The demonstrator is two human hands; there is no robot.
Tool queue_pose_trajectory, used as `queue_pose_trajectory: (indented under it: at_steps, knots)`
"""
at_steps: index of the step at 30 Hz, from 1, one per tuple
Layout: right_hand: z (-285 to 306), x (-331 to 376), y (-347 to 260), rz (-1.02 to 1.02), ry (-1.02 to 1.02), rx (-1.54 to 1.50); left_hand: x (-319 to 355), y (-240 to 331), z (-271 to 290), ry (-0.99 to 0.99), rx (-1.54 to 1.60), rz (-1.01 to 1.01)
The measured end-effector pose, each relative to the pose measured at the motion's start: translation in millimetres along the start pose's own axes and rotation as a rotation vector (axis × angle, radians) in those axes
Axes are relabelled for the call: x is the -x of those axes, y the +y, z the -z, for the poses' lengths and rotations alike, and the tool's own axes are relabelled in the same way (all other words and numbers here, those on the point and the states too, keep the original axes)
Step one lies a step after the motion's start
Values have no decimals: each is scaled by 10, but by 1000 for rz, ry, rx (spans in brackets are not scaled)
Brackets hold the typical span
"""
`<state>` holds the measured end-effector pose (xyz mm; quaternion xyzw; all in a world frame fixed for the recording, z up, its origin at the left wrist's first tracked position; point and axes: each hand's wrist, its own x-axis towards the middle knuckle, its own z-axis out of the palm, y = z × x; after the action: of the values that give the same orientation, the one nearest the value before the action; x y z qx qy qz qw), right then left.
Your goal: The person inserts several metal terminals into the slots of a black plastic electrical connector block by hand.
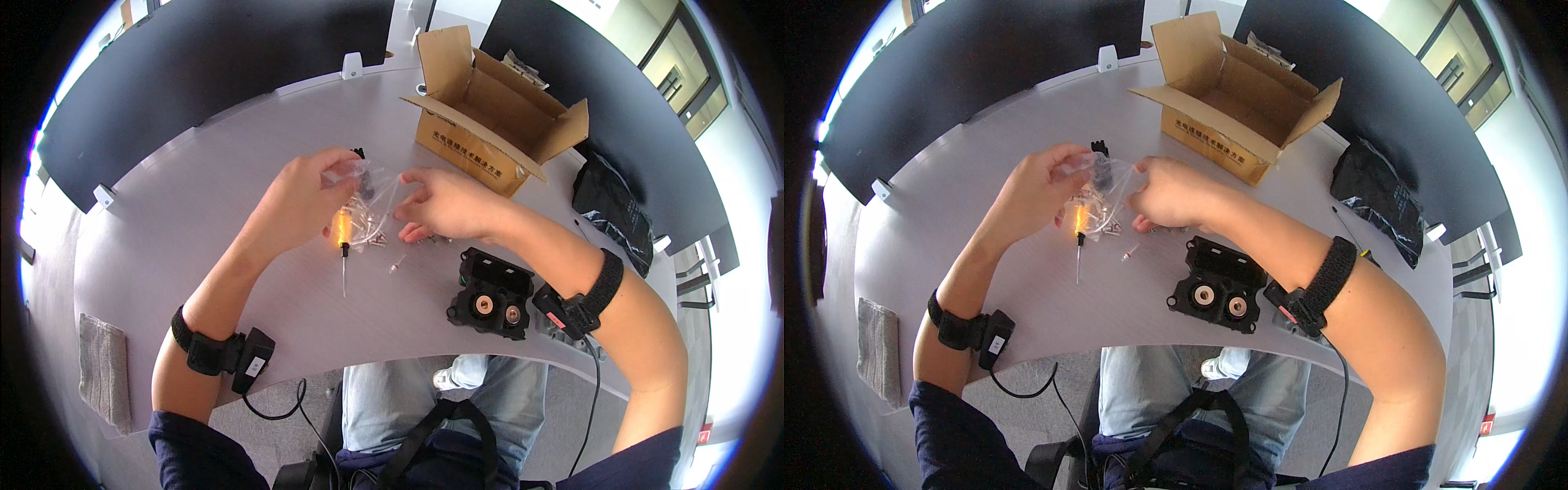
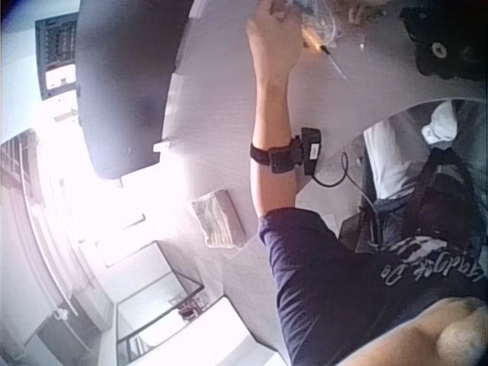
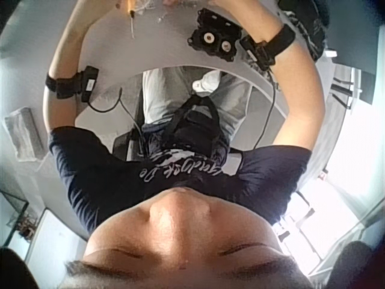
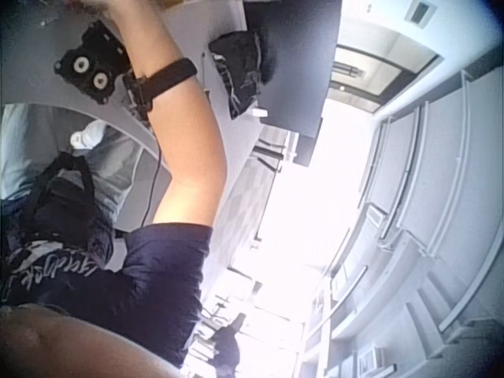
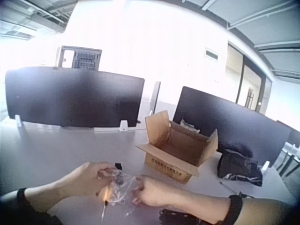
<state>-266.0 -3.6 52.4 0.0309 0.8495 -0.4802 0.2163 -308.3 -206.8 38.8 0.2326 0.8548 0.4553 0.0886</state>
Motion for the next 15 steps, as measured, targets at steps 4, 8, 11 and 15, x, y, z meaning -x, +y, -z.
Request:
queue_pose_trajectory:
  at_steps: [4, 8, 11, 15]
  knots:
    - [-92, 114, -46, 83, 82, 371, -21, -119, -37, 38, 49, -48]
    - [-228, 261, 11, 229, 116, 737, -45, -113, -38, 40, 39, -13]
    - [-267, 325, -61, 193, 30, 854, -53, -131, -33, 46, 67, -34]
    - [-219, 264, 9, 257, 28, 839, -38, -113, -27, 68, 39, -49]
